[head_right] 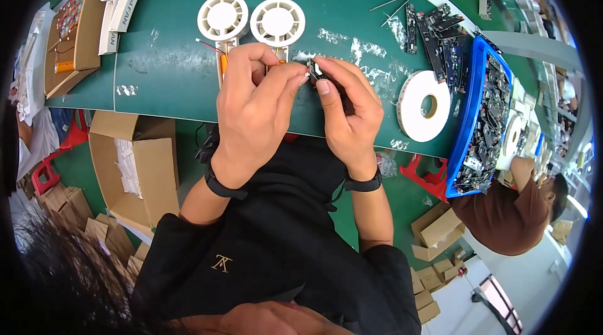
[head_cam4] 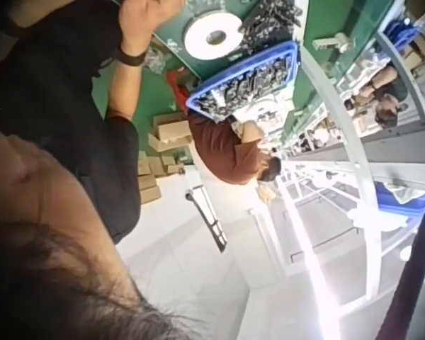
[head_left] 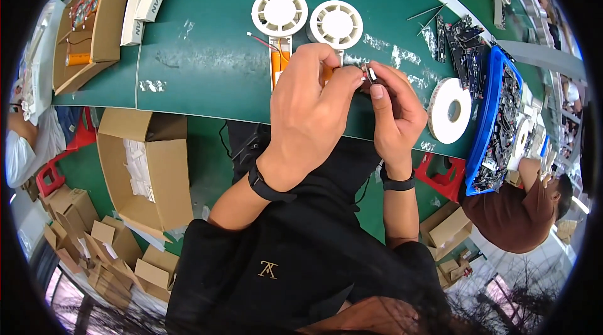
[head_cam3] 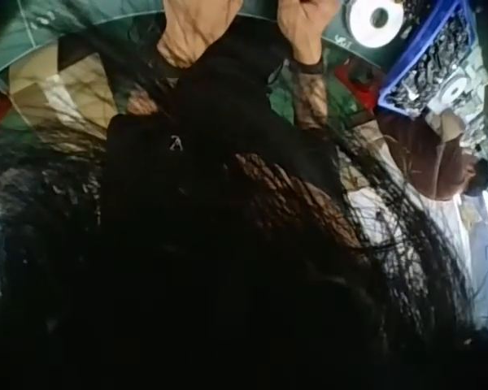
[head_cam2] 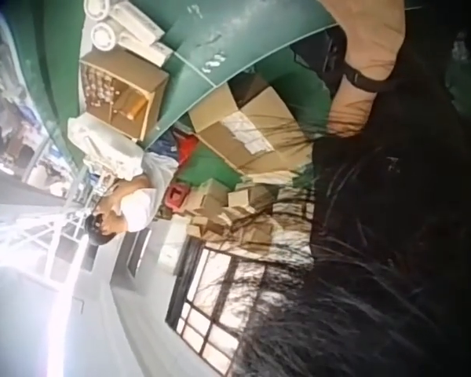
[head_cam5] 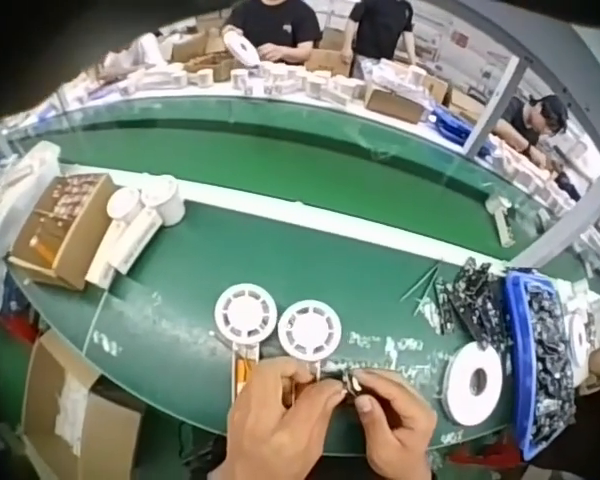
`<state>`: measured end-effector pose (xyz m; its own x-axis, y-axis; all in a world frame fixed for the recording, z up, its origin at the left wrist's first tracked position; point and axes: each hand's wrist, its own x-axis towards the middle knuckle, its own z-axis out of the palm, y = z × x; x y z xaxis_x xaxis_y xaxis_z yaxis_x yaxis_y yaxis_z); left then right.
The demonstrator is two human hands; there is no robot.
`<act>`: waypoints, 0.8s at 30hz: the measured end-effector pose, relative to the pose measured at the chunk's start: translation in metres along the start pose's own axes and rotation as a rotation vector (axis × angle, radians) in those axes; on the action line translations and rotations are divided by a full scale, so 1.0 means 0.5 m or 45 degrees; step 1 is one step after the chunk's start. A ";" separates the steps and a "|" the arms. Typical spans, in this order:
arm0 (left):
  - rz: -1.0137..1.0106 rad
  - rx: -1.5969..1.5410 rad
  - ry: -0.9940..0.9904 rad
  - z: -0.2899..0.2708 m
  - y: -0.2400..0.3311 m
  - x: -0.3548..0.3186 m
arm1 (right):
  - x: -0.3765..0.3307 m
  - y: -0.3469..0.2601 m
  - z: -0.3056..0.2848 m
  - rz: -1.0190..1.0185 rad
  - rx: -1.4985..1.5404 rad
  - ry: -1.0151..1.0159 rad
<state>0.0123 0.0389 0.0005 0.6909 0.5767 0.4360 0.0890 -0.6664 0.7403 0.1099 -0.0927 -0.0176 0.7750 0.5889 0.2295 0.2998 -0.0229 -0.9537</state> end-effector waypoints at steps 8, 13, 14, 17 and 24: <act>0.080 -0.016 0.030 0.012 -0.017 -0.001 | -0.001 0.001 -0.006 -0.051 -0.131 0.005; 0.052 -0.035 0.012 0.009 -0.015 -0.001 | 0.001 -0.004 -0.009 -0.108 -0.228 -0.010; 0.050 -0.036 0.013 0.010 -0.015 -0.001 | -0.001 -0.004 -0.009 -0.110 -0.221 -0.008; 0.050 -0.027 0.004 0.008 -0.016 -0.003 | -0.004 -0.001 -0.007 -0.113 -0.201 -0.006; 0.077 0.022 -0.041 0.003 -0.016 0.000 | -0.005 -0.007 0.000 -0.175 -0.348 -0.017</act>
<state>0.0128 0.0435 -0.0063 0.7181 0.5196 0.4630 0.0585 -0.7080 0.7038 0.1069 -0.0941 -0.0146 0.7099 0.6122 0.3481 0.5410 -0.1576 -0.8261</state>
